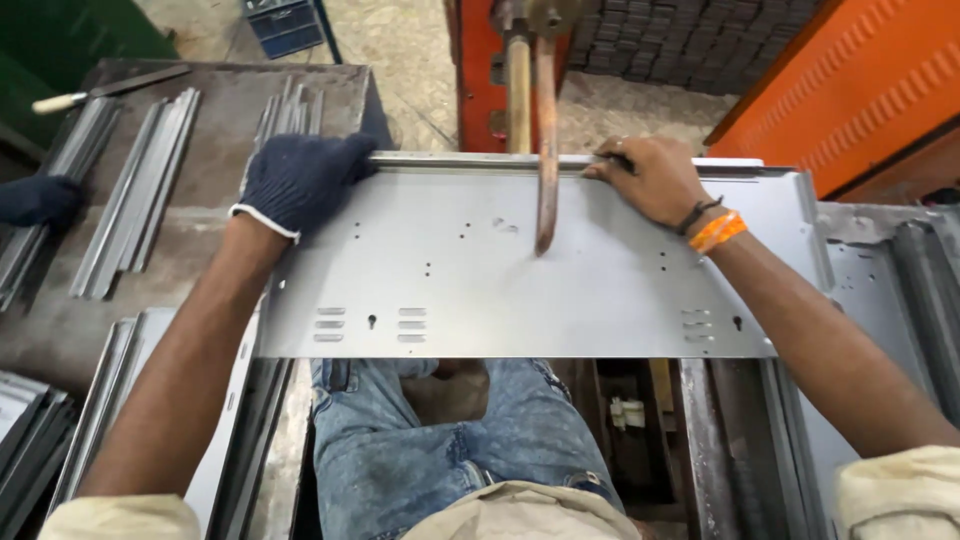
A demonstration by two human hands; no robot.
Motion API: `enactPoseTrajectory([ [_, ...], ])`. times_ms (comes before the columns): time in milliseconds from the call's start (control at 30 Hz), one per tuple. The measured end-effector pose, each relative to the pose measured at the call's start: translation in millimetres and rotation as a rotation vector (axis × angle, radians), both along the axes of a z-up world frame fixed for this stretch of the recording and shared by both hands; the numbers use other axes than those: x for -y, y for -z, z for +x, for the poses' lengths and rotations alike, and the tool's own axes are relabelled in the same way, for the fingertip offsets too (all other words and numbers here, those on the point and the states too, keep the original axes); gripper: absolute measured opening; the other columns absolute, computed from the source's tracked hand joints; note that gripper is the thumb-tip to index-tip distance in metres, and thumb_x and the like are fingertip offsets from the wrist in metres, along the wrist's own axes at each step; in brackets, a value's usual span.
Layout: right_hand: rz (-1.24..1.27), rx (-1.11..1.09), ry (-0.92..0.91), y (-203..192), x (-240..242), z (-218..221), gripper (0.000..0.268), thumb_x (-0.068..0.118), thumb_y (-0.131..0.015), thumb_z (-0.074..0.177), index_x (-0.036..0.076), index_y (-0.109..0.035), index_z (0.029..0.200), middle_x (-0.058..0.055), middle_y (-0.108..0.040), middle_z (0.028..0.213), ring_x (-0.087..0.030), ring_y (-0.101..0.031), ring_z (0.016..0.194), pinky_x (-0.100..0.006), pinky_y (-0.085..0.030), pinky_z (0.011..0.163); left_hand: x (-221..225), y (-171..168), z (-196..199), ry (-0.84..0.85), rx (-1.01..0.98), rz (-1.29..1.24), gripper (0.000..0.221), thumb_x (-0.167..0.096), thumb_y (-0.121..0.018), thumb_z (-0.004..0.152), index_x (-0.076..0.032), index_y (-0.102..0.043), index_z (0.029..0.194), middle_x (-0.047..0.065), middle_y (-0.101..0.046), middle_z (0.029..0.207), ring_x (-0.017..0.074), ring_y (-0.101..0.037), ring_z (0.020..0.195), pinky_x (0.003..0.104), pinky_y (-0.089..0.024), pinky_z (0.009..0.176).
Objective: Spot welding metal strips onto larger metal plates using an industrial welding machine.
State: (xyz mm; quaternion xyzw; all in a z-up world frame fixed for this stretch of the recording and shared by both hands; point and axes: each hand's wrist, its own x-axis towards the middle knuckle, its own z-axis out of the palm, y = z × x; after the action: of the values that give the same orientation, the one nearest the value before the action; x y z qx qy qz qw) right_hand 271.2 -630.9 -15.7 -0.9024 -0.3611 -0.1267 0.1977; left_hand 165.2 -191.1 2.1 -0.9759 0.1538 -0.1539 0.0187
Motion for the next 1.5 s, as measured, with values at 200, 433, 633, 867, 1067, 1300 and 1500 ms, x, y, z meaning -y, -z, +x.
enactPoseTrajectory([
  [200, -0.017, 0.074, -0.013, -3, -2, -3, 0.031, 0.037, -0.068, 0.101, 0.007, -0.074, 0.106, -0.016, -0.072, 0.081, -0.035, -0.069, 0.074, -0.048, -0.05, 0.069, 9, -10, -8, 0.061, -0.046, -0.168, 0.036, -0.019, -0.059, 0.096, -0.014, -0.063, 0.132, 0.016, -0.075, 0.101, 0.0409, -0.071, 0.086, 0.053, -0.055, 0.074],
  [433, -0.096, 0.013, 0.038, -16, -9, -8, 0.033, 0.04, -0.064, 0.101, 0.008, -0.073, 0.101, -0.014, -0.071, 0.075, -0.033, -0.069, 0.071, -0.049, -0.048, 0.066, -2, 7, 3, 0.053, -0.118, -0.149, 0.024, -0.021, -0.061, 0.095, -0.009, -0.062, 0.116, 0.02, -0.073, 0.1, 0.0433, -0.07, 0.087, 0.055, -0.053, 0.076],
  [633, -0.142, 0.028, -0.049, -4, 9, 7, 0.036, 0.04, -0.058, 0.105, 0.006, -0.07, 0.109, -0.016, -0.071, 0.08, -0.035, -0.068, 0.076, -0.048, -0.048, 0.067, 0, 4, 8, -0.054, -0.198, -0.129, 0.025, -0.026, -0.062, 0.095, -0.013, -0.063, 0.115, 0.021, -0.072, 0.091, 0.044, -0.069, 0.084, 0.056, -0.052, 0.072],
  [867, -0.212, 0.0, 0.016, -1, 20, 7, 0.037, 0.041, -0.056, 0.106, 0.007, -0.069, 0.099, -0.017, -0.069, 0.077, -0.038, -0.067, 0.073, -0.051, -0.048, 0.068, 0, 4, 6, -0.042, -0.191, -0.124, 0.024, -0.023, -0.061, 0.092, -0.014, -0.063, 0.115, 0.021, -0.072, 0.089, 0.0442, -0.069, 0.081, 0.057, -0.052, 0.072],
  [1067, -0.138, 0.006, 0.026, -12, 23, -27, 0.032, 0.037, -0.062, 0.103, 0.007, -0.069, 0.095, -0.017, -0.065, 0.069, -0.036, -0.065, 0.067, -0.05, -0.044, 0.064, 17, -13, -33, -0.069, -0.197, -0.154, 0.025, -0.025, -0.061, 0.093, -0.016, -0.065, 0.116, 0.021, -0.072, 0.084, 0.0445, -0.069, 0.077, 0.057, -0.052, 0.07],
  [1300, -0.066, -0.03, 0.021, -3, 43, -88, 0.022, 0.03, -0.068, 0.094, 0.008, -0.072, 0.097, -0.015, -0.064, 0.066, -0.034, -0.062, 0.057, -0.046, -0.043, 0.053, 27, 4, -87, -0.049, -0.224, -0.185, 0.024, -0.023, -0.065, 0.087, -0.018, -0.066, 0.111, 0.017, -0.073, 0.083, 0.0413, -0.07, 0.075, 0.055, -0.053, 0.068],
  [1500, -0.128, -0.063, 0.084, -2, 41, -92, 0.02, 0.028, -0.068, 0.096, 0.008, -0.071, 0.096, -0.014, -0.064, 0.062, -0.034, -0.062, 0.056, -0.047, -0.042, 0.055, 34, -5, -87, -0.043, -0.259, -0.204, 0.02, -0.027, -0.066, 0.091, -0.016, -0.066, 0.107, 0.018, -0.073, 0.082, 0.0423, -0.069, 0.074, 0.056, -0.052, 0.067],
])
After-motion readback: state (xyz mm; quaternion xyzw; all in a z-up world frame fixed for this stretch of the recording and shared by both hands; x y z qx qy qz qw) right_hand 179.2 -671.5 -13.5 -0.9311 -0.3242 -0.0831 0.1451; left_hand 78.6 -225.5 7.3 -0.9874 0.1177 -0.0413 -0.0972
